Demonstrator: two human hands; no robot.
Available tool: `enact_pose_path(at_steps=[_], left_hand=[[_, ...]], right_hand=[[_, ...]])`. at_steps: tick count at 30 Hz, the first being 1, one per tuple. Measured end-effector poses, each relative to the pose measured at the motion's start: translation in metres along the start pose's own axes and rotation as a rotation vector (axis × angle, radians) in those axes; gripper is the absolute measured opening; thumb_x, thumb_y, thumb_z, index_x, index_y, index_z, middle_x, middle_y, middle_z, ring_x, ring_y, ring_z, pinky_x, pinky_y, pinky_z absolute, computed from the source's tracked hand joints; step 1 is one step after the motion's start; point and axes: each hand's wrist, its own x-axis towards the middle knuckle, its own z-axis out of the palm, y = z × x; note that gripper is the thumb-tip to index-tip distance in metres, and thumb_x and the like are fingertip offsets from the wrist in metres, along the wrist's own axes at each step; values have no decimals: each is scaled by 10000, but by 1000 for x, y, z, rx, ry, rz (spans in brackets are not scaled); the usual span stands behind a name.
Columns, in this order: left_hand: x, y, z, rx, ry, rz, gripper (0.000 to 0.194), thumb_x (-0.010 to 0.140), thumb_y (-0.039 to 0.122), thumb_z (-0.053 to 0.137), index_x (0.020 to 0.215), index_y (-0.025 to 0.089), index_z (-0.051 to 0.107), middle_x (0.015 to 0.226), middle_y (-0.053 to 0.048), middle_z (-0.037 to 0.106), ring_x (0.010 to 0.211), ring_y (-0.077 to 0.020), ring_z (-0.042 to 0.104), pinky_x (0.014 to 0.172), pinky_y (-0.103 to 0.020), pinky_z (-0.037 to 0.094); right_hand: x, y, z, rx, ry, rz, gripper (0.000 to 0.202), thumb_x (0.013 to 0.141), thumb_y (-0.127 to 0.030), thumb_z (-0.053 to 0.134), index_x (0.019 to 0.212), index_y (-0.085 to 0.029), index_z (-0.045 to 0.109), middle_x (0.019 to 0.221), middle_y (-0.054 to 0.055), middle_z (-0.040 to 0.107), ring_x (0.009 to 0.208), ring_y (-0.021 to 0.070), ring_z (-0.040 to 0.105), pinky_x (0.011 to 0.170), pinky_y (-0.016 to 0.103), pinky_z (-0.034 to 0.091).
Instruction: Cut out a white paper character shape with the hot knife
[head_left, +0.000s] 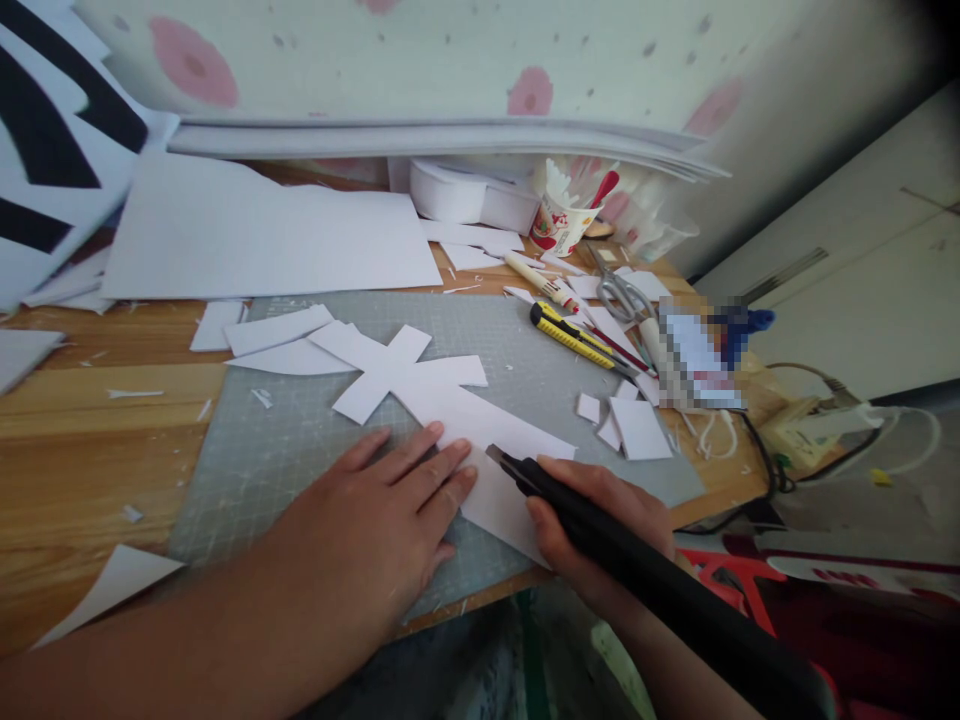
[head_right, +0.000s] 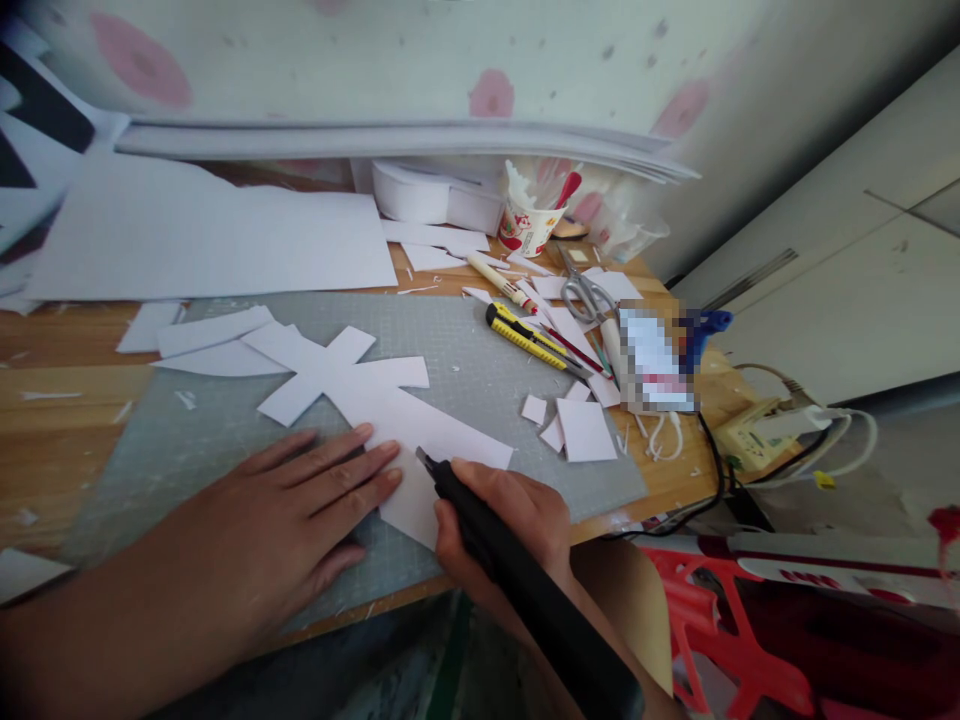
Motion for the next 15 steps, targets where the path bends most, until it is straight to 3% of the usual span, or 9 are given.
enact_pose_path(at_steps=[10, 15], left_hand=[[1, 0, -1, 27, 21, -19, 383, 961, 347, 501, 1272, 224, 688, 1352, -68, 667, 1213, -299, 642, 953, -447, 457], [-4, -2, 13, 24, 131, 0, 372, 947, 375, 513, 1251, 274, 702, 1316, -37, 699, 1145, -278, 678, 970, -423, 466]], right_hand=[[-7, -4, 1, -38, 23, -23, 255, 795, -166, 695, 1030, -259, 660, 739, -20, 763, 566, 157, 725, 513, 220, 590], [-8, -9, 4, -42, 85, -38, 228, 772, -140, 658, 975, -246, 655, 720, -29, 755, 561, 143, 721, 518, 189, 574]])
